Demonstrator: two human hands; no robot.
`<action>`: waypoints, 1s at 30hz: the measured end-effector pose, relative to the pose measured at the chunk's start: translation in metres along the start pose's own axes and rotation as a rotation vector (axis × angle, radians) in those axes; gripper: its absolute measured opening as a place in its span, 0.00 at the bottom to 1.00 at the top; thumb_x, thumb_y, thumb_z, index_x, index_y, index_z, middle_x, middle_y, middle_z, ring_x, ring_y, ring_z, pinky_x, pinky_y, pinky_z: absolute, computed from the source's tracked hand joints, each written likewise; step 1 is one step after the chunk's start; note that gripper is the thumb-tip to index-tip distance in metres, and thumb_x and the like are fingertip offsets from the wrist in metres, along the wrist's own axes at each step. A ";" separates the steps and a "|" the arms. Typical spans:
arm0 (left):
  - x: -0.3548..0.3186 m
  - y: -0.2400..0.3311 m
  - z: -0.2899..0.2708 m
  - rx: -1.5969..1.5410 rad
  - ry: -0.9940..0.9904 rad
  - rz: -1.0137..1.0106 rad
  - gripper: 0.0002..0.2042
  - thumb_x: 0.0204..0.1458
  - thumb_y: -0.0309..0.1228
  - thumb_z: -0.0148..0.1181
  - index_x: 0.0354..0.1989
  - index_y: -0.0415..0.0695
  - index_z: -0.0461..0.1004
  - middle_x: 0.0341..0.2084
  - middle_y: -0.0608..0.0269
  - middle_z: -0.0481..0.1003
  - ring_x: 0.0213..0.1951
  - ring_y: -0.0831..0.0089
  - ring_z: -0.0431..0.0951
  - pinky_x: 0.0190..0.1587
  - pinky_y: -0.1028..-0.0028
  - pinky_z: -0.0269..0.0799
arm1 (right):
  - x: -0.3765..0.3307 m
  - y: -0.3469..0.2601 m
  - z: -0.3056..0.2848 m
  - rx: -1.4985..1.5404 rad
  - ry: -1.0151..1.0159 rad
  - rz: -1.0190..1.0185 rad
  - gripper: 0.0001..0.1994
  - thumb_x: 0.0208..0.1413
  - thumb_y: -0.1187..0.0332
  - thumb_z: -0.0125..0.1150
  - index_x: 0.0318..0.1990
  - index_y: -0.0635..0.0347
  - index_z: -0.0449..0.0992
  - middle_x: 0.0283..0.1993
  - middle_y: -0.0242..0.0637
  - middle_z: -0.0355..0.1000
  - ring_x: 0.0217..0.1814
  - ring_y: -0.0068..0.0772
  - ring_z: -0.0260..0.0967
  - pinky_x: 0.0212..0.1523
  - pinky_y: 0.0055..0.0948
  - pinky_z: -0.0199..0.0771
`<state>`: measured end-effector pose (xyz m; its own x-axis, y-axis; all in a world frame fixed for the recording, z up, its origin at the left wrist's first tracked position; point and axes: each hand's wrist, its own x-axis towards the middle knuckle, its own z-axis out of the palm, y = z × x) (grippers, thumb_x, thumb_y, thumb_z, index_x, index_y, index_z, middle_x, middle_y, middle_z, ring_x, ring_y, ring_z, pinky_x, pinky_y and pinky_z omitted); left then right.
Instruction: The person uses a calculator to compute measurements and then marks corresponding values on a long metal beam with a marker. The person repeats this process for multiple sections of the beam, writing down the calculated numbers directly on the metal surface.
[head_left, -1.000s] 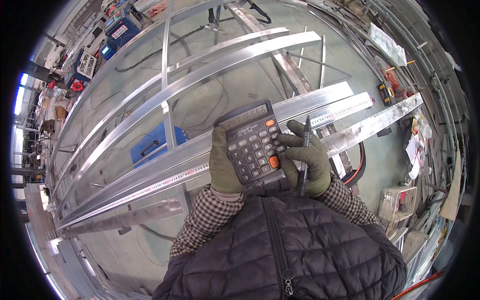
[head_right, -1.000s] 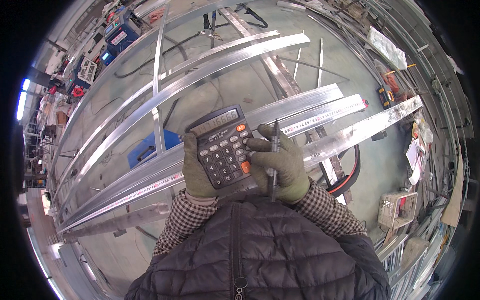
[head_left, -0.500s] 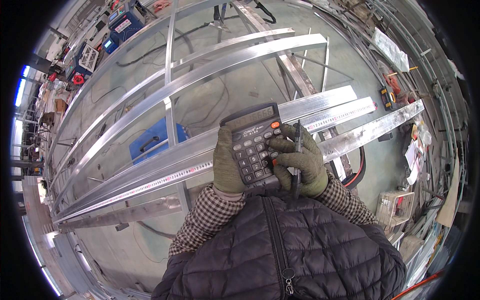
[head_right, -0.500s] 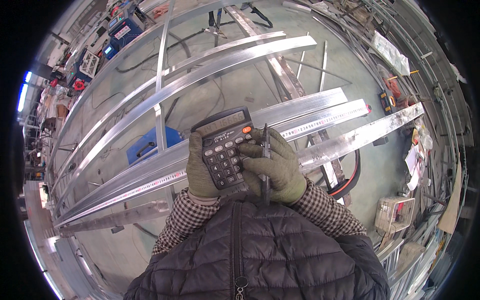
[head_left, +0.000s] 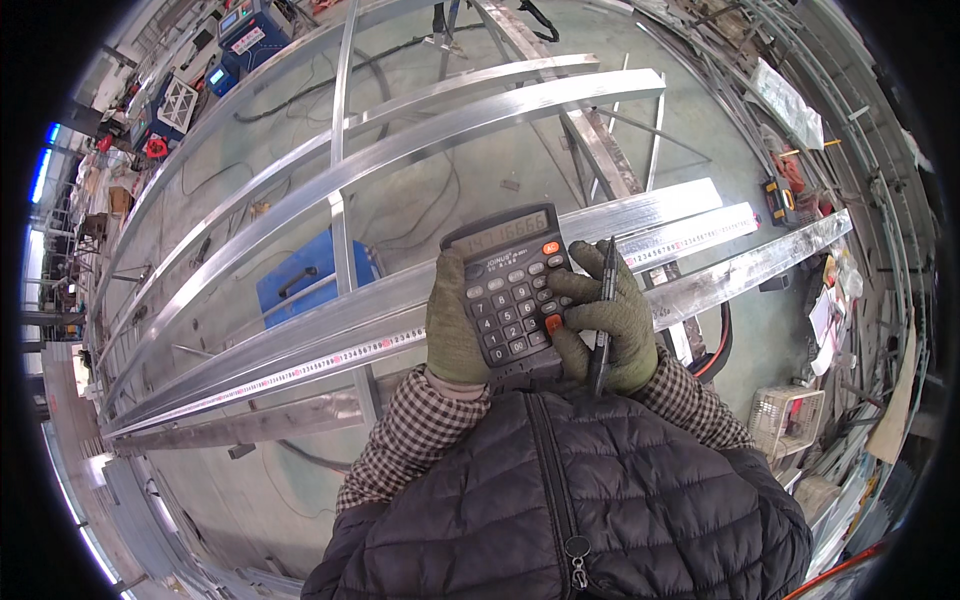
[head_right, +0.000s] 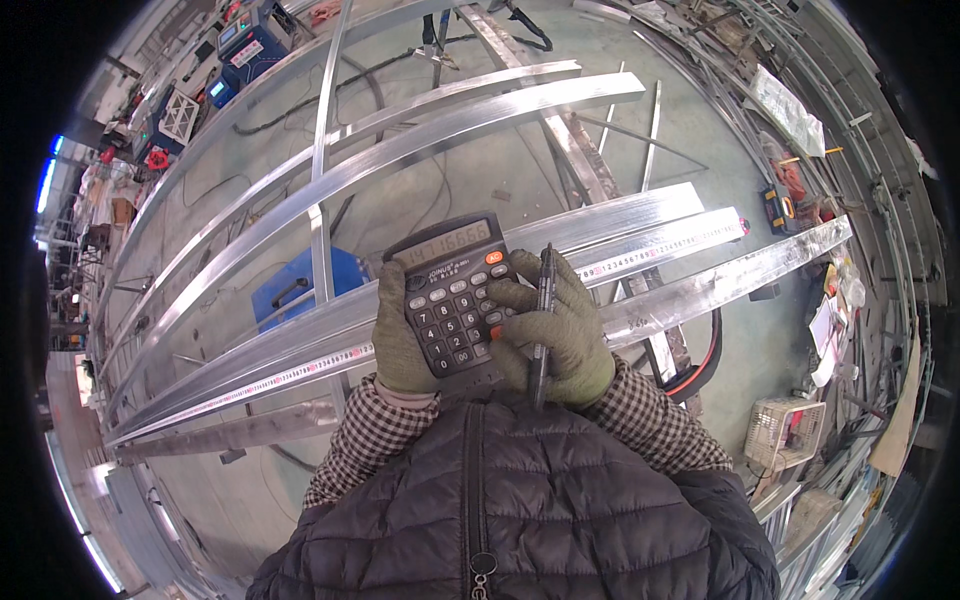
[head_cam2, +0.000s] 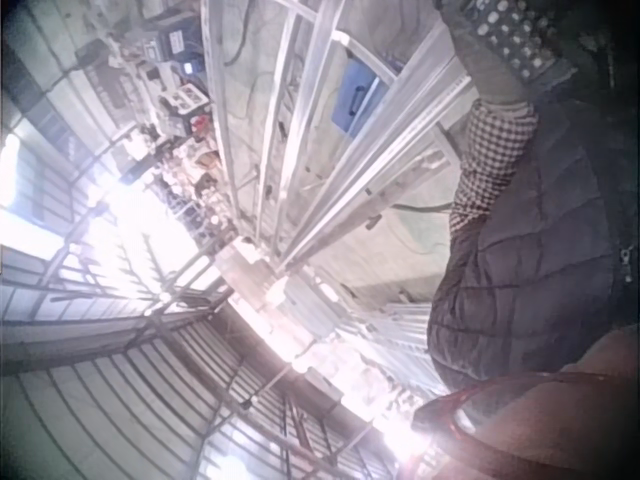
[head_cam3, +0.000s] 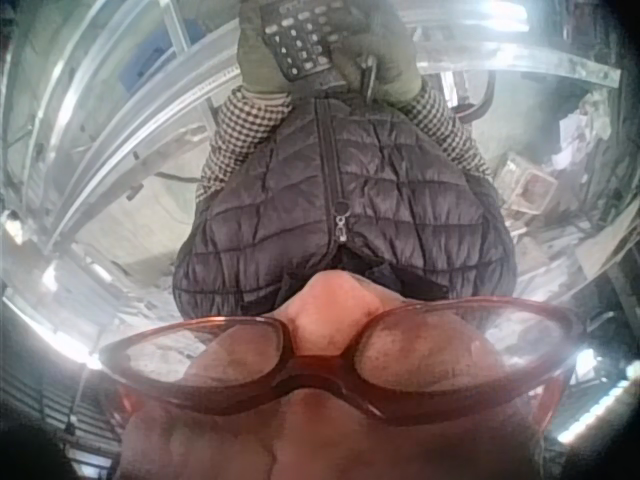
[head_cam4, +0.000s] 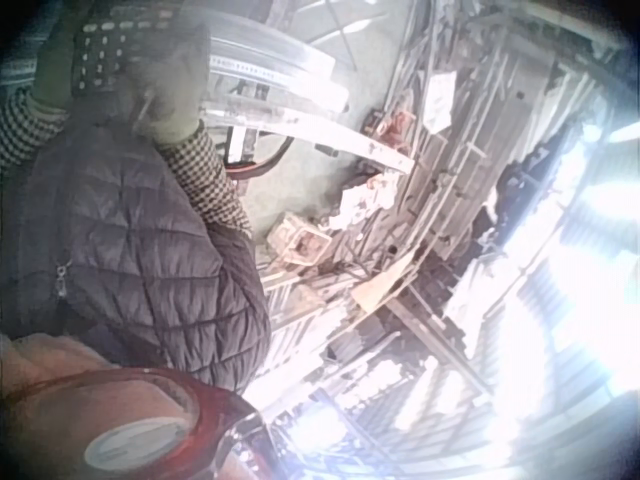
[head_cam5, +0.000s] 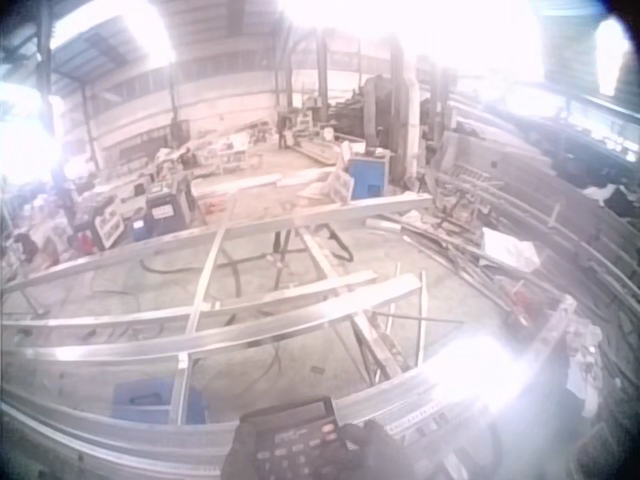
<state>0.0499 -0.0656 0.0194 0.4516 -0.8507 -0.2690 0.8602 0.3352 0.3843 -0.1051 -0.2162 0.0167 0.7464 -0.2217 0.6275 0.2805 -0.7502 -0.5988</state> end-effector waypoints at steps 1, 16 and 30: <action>0.000 0.000 0.000 -0.009 -0.011 -0.002 0.36 0.76 0.60 0.46 0.71 0.36 0.69 0.58 0.41 0.81 0.54 0.52 0.88 0.52 0.57 0.93 | 0.000 0.000 0.000 -0.005 0.006 0.008 0.15 0.52 0.78 0.76 0.42 0.50 0.76 0.59 0.48 0.85 0.78 0.63 0.69 0.77 0.64 0.60; 0.003 -0.001 -0.004 -0.099 -0.022 -0.064 0.34 0.76 0.58 0.48 0.71 0.37 0.70 0.57 0.43 0.81 0.53 0.54 0.88 0.51 0.57 0.92 | 0.005 0.003 -0.002 0.023 -0.063 -0.009 0.15 0.50 0.75 0.77 0.42 0.50 0.77 0.61 0.48 0.84 0.75 0.63 0.73 0.77 0.67 0.59; 0.002 0.003 -0.003 -0.062 0.022 -0.066 0.37 0.75 0.62 0.46 0.72 0.37 0.68 0.58 0.42 0.81 0.53 0.53 0.88 0.51 0.54 0.92 | 0.006 0.001 -0.002 -0.031 0.004 -0.007 0.21 0.50 0.67 0.80 0.52 0.52 0.80 0.60 0.44 0.85 0.73 0.59 0.75 0.77 0.65 0.64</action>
<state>0.0537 -0.0651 0.0177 0.3979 -0.8631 -0.3111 0.9010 0.3037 0.3097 -0.1011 -0.2192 0.0213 0.7422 -0.2190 0.6334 0.2665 -0.7707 -0.5788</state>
